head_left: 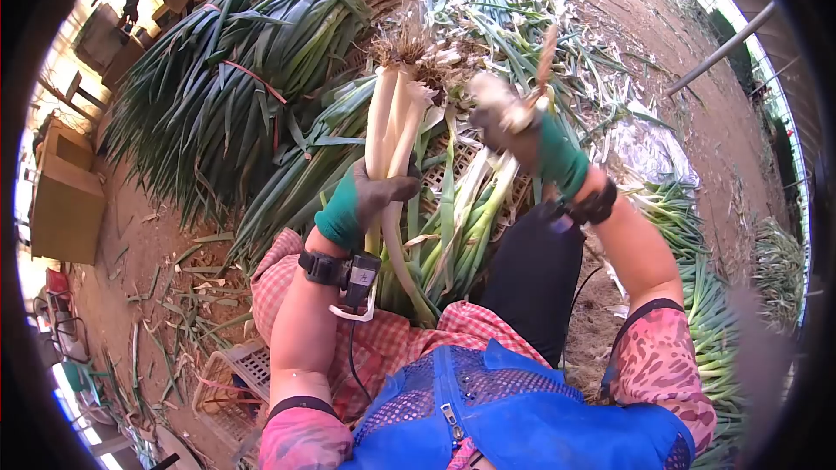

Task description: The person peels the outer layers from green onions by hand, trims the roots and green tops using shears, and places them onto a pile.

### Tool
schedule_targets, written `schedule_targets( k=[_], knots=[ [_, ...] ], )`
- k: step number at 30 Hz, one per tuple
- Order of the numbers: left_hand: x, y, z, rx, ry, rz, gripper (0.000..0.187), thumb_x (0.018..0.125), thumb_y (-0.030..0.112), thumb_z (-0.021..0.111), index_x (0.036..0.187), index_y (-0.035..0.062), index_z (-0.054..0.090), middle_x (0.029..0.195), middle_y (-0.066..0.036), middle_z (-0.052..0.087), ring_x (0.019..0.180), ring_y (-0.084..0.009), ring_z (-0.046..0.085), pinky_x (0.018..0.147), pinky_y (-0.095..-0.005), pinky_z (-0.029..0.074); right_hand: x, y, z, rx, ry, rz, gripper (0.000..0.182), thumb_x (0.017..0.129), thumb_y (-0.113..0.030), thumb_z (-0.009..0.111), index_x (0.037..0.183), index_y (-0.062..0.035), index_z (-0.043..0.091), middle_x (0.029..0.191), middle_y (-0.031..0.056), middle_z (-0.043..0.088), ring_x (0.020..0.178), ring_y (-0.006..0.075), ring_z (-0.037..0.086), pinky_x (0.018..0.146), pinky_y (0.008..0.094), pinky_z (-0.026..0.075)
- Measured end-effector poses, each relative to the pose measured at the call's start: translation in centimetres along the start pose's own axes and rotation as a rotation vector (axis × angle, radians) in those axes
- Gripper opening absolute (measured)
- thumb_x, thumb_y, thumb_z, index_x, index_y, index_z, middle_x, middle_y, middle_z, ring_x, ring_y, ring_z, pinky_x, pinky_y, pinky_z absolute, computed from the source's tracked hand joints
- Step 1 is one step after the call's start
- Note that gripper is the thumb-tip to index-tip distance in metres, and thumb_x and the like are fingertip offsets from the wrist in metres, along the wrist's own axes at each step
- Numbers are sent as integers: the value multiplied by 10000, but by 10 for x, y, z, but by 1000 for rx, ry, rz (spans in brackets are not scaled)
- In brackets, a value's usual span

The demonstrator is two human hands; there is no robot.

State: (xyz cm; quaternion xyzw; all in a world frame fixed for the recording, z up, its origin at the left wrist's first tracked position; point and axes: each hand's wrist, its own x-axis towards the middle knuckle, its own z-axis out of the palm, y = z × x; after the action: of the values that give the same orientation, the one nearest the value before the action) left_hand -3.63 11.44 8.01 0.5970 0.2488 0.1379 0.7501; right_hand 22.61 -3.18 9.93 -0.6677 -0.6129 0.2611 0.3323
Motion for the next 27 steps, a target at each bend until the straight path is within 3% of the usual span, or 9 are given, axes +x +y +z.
schedule_targets(
  k=[2, 6, 9, 12, 15, 19, 21, 23, 27],
  knots=[
    [0, 1, -6, -48, 15, 23, 294, 741, 128, 732, 984, -17, 653, 843, -57, 658, 766, -135, 615, 725, -277, 507, -33, -32, 89, 689, -350, 52, 170, 910, -42, 550, 1076, -66, 579, 1005, -14, 538, 957, 97, 524, 875, 298, 450],
    [5, -4, -22, -49, 87, 21, 276, 747, 111, 743, 967, -28, 651, 834, -66, 665, 759, -139, 624, 718, -271, 509, -66, -102, 132, 148, -1096, 10, 335, 879, -314, 642, 1095, -61, 600, 969, 159, 691, 946, 305, 658, 877, 390, 495],
    [9, -16, -31, -21, 51, 41, 332, 758, 158, 679, 1034, -24, 647, 928, -82, 671, 815, -177, 633, 770, -304, 516, -38, -70, 84, -325, -862, 197, 262, 798, -331, 688, 935, -107, 683, 901, 143, 697, 887, 312, 674, 801, 428, 522],
    [10, -14, -24, -66, 91, 44, 271, 743, 177, 743, 932, 3, 658, 811, -70, 674, 728, -153, 636, 686, -287, 513, 45, 36, -31, -910, -400, 146, 283, 826, -241, 633, 1085, -154, 707, 909, 112, 696, 775, 267, 668, 731, 373, 544],
    [10, -14, -26, -1, 103, 34, 302, 722, 216, 756, 923, 14, 654, 772, -46, 640, 679, -145, 600, 649, -292, 497, 90, 169, -177, -535, 316, 163, 369, 882, -188, 624, 1249, -150, 599, 857, 50, 683, 788, 194, 651, 761, 292, 549],
    [12, -15, -27, -1, 81, 39, 300, 727, 215, 753, 916, 7, 651, 771, -45, 638, 680, -141, 595, 648, -290, 495, 61, 114, -158, -864, 269, 543, 429, 904, -281, 628, 1241, -19, 583, 928, 158, 689, 941, 251, 660, 860, 333, 530],
    [18, -22, -29, -23, 81, 49, 295, 732, 210, 750, 916, 3, 650, 778, -47, 642, 686, -140, 598, 648, -288, 493, 38, 72, -92, -490, 460, 768, 560, 894, -412, 614, 1229, 36, 587, 1001, 237, 679, 1007, 327, 655, 912, 374, 500],
    [18, -19, -26, -2, 84, 30, 290, 736, 203, 748, 921, 3, 649, 781, -48, 642, 690, -139, 600, 647, -287, 492, 22, 116, -36, -385, 215, 989, 586, 872, -454, 608, 1235, 6, 599, 1123, 261, 651, 1056, 364, 636, 938, 368, 481],
    [14, -13, -20, -19, 77, 7, 280, 743, 194, 746, 925, 3, 650, 785, -48, 642, 692, -137, 599, 649, -283, 491, -12, 246, 66, -530, -112, 821, 541, 879, -443, 476, 1181, -23, 633, 1209, 240, 616, 1120, 372, 604, 983, 407, 456]
  ],
)
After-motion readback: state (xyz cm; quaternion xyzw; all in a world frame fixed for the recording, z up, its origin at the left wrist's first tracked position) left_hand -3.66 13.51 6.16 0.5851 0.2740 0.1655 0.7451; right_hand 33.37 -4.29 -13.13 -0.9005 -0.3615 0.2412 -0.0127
